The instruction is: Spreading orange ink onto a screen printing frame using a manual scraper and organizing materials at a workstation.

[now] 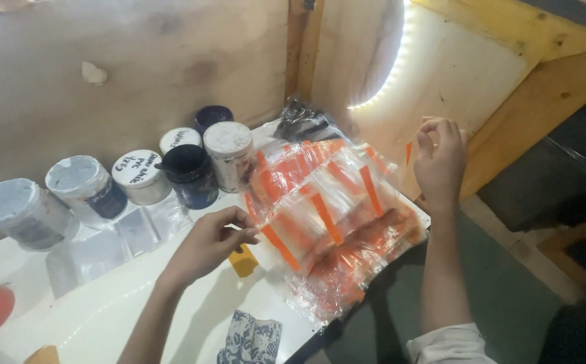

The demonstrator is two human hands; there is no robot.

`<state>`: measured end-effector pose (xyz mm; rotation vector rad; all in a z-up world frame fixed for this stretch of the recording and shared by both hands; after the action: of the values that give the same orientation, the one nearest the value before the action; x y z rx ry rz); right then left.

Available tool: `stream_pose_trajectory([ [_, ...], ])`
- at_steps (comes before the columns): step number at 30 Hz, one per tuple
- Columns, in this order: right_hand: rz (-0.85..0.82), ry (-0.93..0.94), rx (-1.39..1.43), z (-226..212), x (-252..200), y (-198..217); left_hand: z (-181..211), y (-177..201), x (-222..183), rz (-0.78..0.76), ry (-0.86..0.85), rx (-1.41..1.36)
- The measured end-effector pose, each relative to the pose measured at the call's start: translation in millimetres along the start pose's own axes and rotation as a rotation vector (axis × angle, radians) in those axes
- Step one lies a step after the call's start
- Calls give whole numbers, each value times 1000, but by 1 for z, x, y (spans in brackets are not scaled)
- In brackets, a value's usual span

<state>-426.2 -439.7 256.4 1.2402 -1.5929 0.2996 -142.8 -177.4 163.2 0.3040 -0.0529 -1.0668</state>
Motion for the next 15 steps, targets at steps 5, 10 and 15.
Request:
stream_pose_trajectory([
  [5,-108,-18,-92,44,1,-49,-33,-35,27,105,-27,113],
  [10,-202,-36,-132,87,-2,-105,-62,-49,49,205,-9,157],
  [15,-338,-93,-231,117,-6,-150,-65,-53,55,227,71,187],
])
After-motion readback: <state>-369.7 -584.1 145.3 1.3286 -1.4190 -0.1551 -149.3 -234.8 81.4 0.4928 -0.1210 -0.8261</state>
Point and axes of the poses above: each hand's wrist, its own x-axis towards the middle knuckle, its own y-axis out of the back of the hand, z = x × y, the point moved 8 cm from there along x, towards the middle knuckle, and after that the axes turned 13 degrees about z, right-handed, at the moved point
